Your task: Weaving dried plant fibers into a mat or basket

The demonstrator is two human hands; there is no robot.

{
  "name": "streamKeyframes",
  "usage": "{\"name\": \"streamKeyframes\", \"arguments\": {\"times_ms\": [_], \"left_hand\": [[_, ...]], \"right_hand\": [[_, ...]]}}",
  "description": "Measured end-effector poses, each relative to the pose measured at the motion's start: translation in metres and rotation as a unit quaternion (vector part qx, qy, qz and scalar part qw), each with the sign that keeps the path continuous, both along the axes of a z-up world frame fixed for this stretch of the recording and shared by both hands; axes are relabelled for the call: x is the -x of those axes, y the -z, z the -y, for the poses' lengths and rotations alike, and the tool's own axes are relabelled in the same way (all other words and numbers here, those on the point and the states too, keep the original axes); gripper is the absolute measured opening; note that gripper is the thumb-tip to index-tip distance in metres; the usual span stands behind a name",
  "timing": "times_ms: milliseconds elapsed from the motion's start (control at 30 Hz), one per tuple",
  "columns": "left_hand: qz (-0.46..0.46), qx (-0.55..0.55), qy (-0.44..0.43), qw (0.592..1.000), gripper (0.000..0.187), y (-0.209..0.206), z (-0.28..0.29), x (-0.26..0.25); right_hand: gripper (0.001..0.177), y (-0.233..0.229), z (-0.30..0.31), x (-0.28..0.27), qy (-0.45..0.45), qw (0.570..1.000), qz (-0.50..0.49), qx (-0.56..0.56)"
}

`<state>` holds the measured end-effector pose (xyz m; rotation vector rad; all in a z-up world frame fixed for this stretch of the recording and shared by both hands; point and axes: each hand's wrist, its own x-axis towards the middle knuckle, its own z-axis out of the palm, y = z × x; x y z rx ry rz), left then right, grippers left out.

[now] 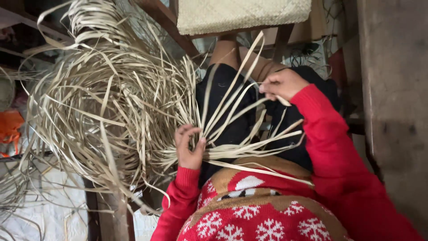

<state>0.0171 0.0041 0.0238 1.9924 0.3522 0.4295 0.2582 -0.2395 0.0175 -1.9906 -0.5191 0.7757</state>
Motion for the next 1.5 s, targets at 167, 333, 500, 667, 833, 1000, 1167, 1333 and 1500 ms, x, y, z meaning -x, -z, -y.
{"name": "streamKeyframes", "arguments": {"times_ms": [167, 333, 500, 667, 833, 1000, 1167, 1333, 1500], "left_hand": [[0.157, -0.139, 0.035, 0.977, 0.028, -0.083, 0.031, -0.054], [0.05, -0.045, 0.134, 0.989, 0.051, -0.092, 0.061, -0.096], [-0.111, 0.035, 0.185, 0.976, 0.025, -0.063, 0.066, -0.097], [-0.144, -0.142, 0.185, 0.962, 0.016, -0.046, 0.051, -0.087], [-0.305, 0.064, -0.018, 0.95, 0.017, -0.094, 0.028, -0.098], [0.003, -0.208, -0.055, 0.977, 0.018, -0.06, -0.054, -0.087], [-0.053, 0.067, -0.055, 0.995, 0.026, -0.067, 0.036, -0.085], [-0.185, -0.265, 0.332, 0.886, 0.017, -0.068, 0.071, -0.074], [-0.013, -0.396, 0.241, 0.886, 0.018, 0.017, 0.015, -0.089]], "right_hand": [[0.011, -0.074, -0.003, 0.016, -0.011, 0.991, -0.033, -0.127], [0.009, -0.092, -0.009, 0.023, -0.028, 0.973, -0.077, -0.216], [0.03, -0.075, 0.001, 0.025, -0.034, 0.912, -0.213, -0.348], [0.045, -0.092, 0.011, 0.023, -0.063, 0.911, -0.266, -0.308], [0.019, -0.057, 0.043, -0.01, 0.05, 0.982, -0.126, -0.13], [0.007, -0.042, 0.031, -0.015, 0.352, 0.921, -0.09, -0.139], [0.008, -0.039, 0.025, -0.007, 0.209, 0.97, -0.099, -0.077], [0.004, -0.076, 0.03, 0.013, 0.165, 0.983, -0.079, 0.006], [0.021, -0.069, 0.035, 0.021, -0.055, 0.99, -0.091, 0.092]]}}
